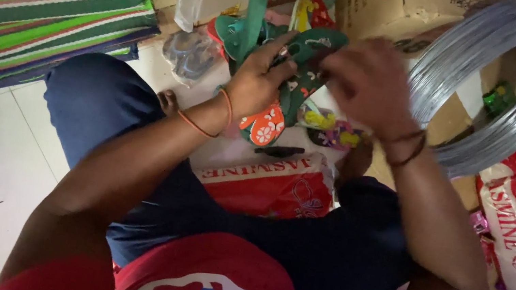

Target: The person sits on the floor and repairs rubber slippers, holding each slipper and working the strap and sole by hand, turning the slippers over and setting finished ones on the pile of footwear around them.

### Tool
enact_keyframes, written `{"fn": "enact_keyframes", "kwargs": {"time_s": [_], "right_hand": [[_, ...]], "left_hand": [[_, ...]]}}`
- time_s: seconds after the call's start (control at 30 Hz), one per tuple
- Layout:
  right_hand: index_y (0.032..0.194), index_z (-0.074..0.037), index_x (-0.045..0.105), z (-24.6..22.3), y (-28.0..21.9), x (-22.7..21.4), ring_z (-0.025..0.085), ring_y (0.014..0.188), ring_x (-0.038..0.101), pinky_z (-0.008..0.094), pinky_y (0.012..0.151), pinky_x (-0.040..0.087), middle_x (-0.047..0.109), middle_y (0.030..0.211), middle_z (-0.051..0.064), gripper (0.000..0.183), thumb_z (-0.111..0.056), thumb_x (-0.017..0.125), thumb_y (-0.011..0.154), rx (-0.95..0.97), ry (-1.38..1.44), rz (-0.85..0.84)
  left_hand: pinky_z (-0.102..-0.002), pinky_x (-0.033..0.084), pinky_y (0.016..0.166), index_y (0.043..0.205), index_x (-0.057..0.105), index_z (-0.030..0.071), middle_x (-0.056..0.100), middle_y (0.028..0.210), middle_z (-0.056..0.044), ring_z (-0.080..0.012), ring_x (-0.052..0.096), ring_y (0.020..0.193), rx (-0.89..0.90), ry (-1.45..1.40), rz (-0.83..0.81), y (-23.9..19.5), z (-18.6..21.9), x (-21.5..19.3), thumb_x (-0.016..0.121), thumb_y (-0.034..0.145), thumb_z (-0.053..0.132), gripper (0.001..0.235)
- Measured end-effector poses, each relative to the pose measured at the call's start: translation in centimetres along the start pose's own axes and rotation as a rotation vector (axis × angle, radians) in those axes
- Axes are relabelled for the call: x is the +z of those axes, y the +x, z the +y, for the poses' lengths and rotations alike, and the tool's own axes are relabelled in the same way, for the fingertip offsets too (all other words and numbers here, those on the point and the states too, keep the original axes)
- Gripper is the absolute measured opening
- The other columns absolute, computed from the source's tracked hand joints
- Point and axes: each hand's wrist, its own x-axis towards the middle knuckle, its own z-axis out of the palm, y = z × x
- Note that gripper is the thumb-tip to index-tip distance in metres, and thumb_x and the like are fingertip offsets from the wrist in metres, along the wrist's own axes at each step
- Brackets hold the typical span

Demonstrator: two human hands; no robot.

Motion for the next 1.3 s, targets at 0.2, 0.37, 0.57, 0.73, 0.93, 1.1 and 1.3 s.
{"fn": "enact_keyframes", "kwargs": {"time_s": [0.2, 0.37, 0.57, 0.73, 0.93, 1.1, 1.3], "right_hand": [[0.097, -0.010, 0.071, -0.7, 0.0, 0.1, 0.025, 0.092, 0.056, 0.037, 0.084, 0.043, 0.066, 0.099, 0.006, 0.014, -0.008, 0.072, 0.083, 0.224, 0.127, 0.076], [0.105, -0.010, 0.067, -5.9, 2.1, -1.5, 0.029, 0.100, 0.057, 0.039, 0.088, 0.050, 0.060, 0.110, 0.007, 0.026, -0.012, 0.073, 0.080, -0.185, 0.298, -0.037], [0.102, -0.015, 0.071, 1.6, -0.4, 0.2, 0.026, 0.091, 0.056, 0.036, 0.076, 0.048, 0.065, 0.097, 0.002, 0.022, -0.015, 0.073, 0.080, 0.125, -0.105, 0.035], [0.107, -0.017, 0.072, -0.4, -0.4, 1.2, 0.029, 0.090, 0.058, 0.039, 0.076, 0.046, 0.064, 0.096, 0.007, 0.025, -0.019, 0.069, 0.082, 0.091, 0.113, 0.047], [0.108, -0.020, 0.072, -3.5, 0.4, 2.4, 0.030, 0.094, 0.062, 0.042, 0.073, 0.051, 0.063, 0.097, 0.005, 0.024, -0.022, 0.066, 0.084, -0.150, 0.189, 0.135], [0.109, -0.019, 0.073, 3.2, -2.2, 3.5, 0.033, 0.092, 0.062, 0.045, 0.076, 0.053, 0.061, 0.097, 0.008, 0.030, -0.021, 0.075, 0.080, 0.032, -0.022, 0.112], [0.107, -0.028, 0.073, -2.5, -0.4, 2.6, 0.029, 0.092, 0.061, 0.042, 0.078, 0.052, 0.062, 0.097, 0.004, 0.032, -0.030, 0.076, 0.075, 0.049, 0.186, 0.158]], "left_hand": [[-0.029, 0.051, 0.088, 0.144, 0.044, 0.001, 0.064, 0.120, -0.011, -0.0192, 0.062, 0.097, -0.048, 0.053, 0.008, 0.0, -0.2, 0.1, 0.055, 0.096, 0.012, 0.051], [-0.033, 0.045, 0.104, 0.142, 0.045, 0.002, 0.057, 0.140, -0.018, -0.0277, 0.059, 0.123, 0.038, 0.133, 0.070, 0.4, -0.3, -0.2, 0.054, 0.095, 0.012, 0.048], [-0.031, 0.048, 0.097, 0.143, 0.042, 0.000, 0.061, 0.133, -0.016, -0.0239, 0.062, 0.111, 0.060, 0.159, -0.019, -0.3, 0.3, 0.1, 0.053, 0.096, 0.009, 0.050], [-0.039, 0.044, 0.100, 0.147, 0.043, 0.006, 0.060, 0.130, -0.020, -0.0293, 0.055, 0.114, -0.026, 0.123, -0.010, -0.5, 0.0, 0.1, 0.055, 0.099, 0.014, 0.050], [-0.051, 0.041, 0.111, 0.146, 0.048, 0.007, 0.059, 0.135, -0.027, -0.0422, 0.055, 0.128, 0.003, 0.281, 0.024, -0.3, 0.2, 0.1, 0.056, 0.102, 0.021, 0.046], [-0.049, 0.039, 0.112, 0.147, 0.048, 0.010, 0.058, 0.133, -0.029, -0.0434, 0.050, 0.131, 0.008, 0.235, 0.003, -0.7, 0.0, 0.3, 0.060, 0.100, 0.019, 0.050], [-0.049, 0.039, 0.112, 0.146, 0.050, 0.012, 0.057, 0.137, -0.028, -0.0420, 0.050, 0.131, -0.026, 0.212, 0.041, -0.4, 0.4, 0.2, 0.059, 0.099, 0.017, 0.048]]}}
